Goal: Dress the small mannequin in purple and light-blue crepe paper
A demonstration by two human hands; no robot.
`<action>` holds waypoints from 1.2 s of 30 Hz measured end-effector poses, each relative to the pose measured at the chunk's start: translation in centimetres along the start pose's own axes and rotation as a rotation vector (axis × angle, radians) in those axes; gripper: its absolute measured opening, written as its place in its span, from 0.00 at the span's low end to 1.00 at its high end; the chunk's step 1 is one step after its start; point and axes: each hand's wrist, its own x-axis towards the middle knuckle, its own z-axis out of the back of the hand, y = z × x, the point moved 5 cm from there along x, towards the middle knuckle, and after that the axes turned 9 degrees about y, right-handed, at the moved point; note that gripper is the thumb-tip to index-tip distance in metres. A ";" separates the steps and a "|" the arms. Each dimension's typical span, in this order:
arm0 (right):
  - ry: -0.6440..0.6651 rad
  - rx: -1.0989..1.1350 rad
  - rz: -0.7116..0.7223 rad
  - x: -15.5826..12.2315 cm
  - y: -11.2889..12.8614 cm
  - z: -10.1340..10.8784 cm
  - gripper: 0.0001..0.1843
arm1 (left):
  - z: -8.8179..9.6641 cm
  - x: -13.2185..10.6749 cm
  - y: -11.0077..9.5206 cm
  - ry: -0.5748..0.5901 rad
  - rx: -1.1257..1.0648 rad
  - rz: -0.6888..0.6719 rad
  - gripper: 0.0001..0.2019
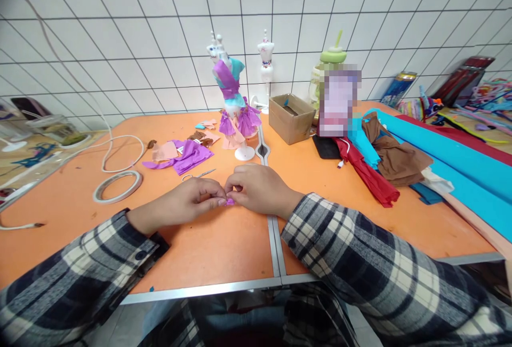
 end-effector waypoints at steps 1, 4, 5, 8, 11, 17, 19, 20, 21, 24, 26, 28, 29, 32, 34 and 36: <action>0.001 -0.023 0.014 0.0 0.3 0.1 0.03 | -0.1 0.0 0.2 0.006 -0.009 0.033 0.12; 0.000 -0.100 0.051 -0.1 1.2 0.2 0.04 | -0.2 0.1 0.6 0.019 -0.025 0.113 0.12; -0.006 -0.122 0.056 -0.1 1.3 0.2 0.05 | -0.2 0.1 0.6 0.013 -0.036 0.126 0.13; -0.043 -0.204 0.062 -0.2 1.5 0.3 0.07 | -0.1 0.2 0.8 -0.023 -0.158 0.169 0.14; -0.084 -0.305 0.119 -0.4 1.6 0.5 0.09 | -0.1 0.2 1.1 -0.003 -0.427 0.222 0.14; -0.152 -0.394 0.261 -0.8 2.1 0.7 0.11 | -0.3 0.0 1.5 0.074 -0.782 0.256 0.12; -0.163 -0.399 0.281 -0.9 2.3 0.7 0.11 | -0.4 0.0 1.6 0.074 -0.793 0.283 0.12; -0.160 -0.400 0.287 -0.9 2.4 0.6 0.11 | -0.5 0.0 1.6 0.076 -0.786 0.294 0.12; -0.154 -0.402 0.291 -0.9 2.6 0.5 0.11 | -0.6 0.0 1.7 0.071 -0.780 0.301 0.11; -0.125 -0.413 0.285 -0.8 2.8 0.3 0.10 | -0.7 0.1 1.8 0.049 -0.796 0.304 0.10; -0.105 -0.435 0.271 -0.7 2.9 0.2 0.11 | -0.9 0.2 2.0 0.026 -0.842 0.301 0.09; -0.083 -0.469 0.258 -0.7 2.8 0.2 0.13 | -1.0 0.2 2.2 -0.004 -0.933 0.297 0.07; -0.077 -0.481 0.253 -0.7 2.7 0.3 0.14 | -1.0 0.1 2.4 -0.026 -0.998 0.296 0.06; -0.129 -0.461 0.232 -1.0 2.4 1.2 0.15 | -1.0 0.0 2.7 -0.086 -1.192 0.290 0.05; -0.232 -0.411 0.193 -1.4 2.2 2.2 0.15 | -0.8 -0.1 2.7 -0.119 -1.288 0.287 0.05; -0.372 -0.332 0.136 -1.8 1.9 3.2 0.15 | -0.6 -0.2 2.6 -0.157 -1.329 0.295 0.05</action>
